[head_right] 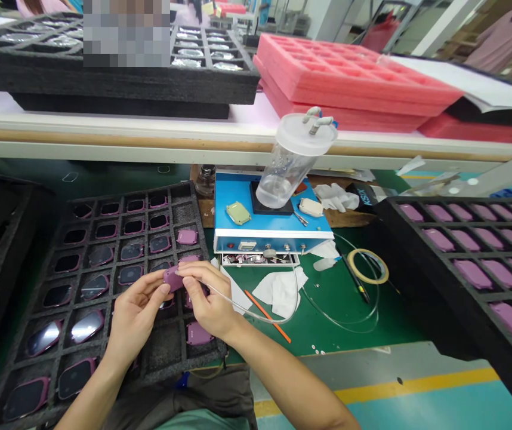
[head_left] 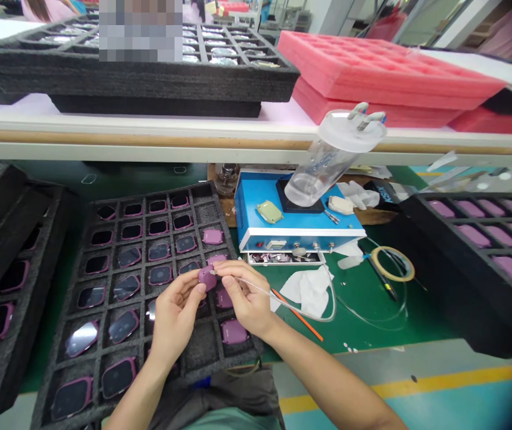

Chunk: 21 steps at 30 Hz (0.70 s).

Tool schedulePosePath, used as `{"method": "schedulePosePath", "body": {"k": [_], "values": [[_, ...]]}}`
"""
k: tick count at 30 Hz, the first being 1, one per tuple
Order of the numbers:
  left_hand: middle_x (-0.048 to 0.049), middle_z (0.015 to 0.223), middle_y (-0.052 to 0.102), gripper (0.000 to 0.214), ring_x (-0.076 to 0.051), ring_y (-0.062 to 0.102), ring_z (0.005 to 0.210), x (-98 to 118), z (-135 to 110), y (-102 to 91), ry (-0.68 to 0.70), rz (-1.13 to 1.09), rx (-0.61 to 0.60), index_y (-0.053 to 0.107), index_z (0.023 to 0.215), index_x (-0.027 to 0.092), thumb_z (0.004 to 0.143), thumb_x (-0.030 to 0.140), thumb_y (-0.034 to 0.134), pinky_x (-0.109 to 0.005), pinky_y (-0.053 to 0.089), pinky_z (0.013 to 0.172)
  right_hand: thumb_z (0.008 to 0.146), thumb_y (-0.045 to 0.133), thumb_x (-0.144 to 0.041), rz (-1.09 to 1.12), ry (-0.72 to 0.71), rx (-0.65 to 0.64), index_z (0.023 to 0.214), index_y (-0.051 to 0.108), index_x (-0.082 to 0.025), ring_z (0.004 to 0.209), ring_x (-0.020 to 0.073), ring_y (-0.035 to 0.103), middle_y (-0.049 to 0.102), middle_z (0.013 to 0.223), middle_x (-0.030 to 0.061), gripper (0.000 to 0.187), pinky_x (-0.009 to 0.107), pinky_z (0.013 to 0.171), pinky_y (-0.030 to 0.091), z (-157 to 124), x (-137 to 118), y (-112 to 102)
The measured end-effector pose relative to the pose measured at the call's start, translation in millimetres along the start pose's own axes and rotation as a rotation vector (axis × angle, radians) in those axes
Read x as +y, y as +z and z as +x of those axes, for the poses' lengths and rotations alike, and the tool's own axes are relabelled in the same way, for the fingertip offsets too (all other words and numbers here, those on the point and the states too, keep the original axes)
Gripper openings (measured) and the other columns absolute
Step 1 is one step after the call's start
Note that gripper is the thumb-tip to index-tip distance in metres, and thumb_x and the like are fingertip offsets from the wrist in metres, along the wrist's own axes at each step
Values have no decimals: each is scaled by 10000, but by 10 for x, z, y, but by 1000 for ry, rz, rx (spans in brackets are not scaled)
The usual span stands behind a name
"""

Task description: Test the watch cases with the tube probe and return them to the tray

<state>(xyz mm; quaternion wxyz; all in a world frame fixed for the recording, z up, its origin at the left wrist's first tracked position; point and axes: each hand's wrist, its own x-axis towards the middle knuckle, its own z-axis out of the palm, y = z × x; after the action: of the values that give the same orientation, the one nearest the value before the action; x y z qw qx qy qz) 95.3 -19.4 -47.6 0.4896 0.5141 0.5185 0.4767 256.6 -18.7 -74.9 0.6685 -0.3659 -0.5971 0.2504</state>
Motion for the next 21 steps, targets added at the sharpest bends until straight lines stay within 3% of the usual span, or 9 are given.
{"method": "schedulePosePath", "body": {"k": [10, 14, 16, 18, 20, 21], "values": [[-121, 1052, 830, 409, -255, 797, 946, 15, -76, 1, 2, 22, -6, 757, 1095, 171, 843, 488, 811, -346, 666, 804, 1018, 610, -185, 4, -14, -4, 1067, 766, -251, 1033, 212, 778, 802, 1069, 74, 176, 381, 921, 642, -18, -20, -14], [-109, 1064, 823, 338, -254, 788, 939, 150, -2, -82, 80, 219, -40, 742, 1164, 180, 941, 429, 685, -362, 653, 806, 1020, 588, -160, 17, -59, 81, 1095, 761, -249, 1040, 220, 768, 797, 1077, 80, 209, 411, 926, 642, -92, -4, -46], [-101, 1130, 814, 294, -254, 774, 1014, 285, 261, -84, 228, 456, -44, 741, 1200, 196, 998, 337, 579, -385, 621, 915, 1023, 584, -166, 39, -39, 132, 1092, 760, -250, 1032, 224, 758, 790, 1065, 79, 207, 418, 901, 649, -132, 19, -50], [-96, 1275, 781, 345, -253, 735, 1149, 422, 679, -22, 376, 741, -51, 740, 1242, 214, 1034, 239, 467, -403, 550, 1056, 1023, 593, -177, 64, -10, 134, 1089, 762, -254, 1014, 222, 747, 781, 1055, 76, 197, 408, 861, 657, -161, 41, -41], [-103, 1323, 764, 424, -247, 716, 1179, 522, 1153, 103, 410, 1017, -130, 747, 1245, 202, 1046, 163, 376, -399, 518, 1088, 1021, 600, -184, 80, -2, 121, 1083, 767, -252, 999, 220, 740, 775, 1046, 76, 192, 396, 825, 663, -174, 53, -28], [-108, 1280, 781, 406, -251, 724, 1150, 553, 1368, 178, 404, 1058, -163, 765, 1210, 185, 1023, 131, 408, -389, 522, 1073, 1021, 601, -186, 81, -2, 119, 1078, 770, -250, 991, 219, 738, 772, 1039, 76, 189, 390, 811, 665, -175, 55, -24]]}}
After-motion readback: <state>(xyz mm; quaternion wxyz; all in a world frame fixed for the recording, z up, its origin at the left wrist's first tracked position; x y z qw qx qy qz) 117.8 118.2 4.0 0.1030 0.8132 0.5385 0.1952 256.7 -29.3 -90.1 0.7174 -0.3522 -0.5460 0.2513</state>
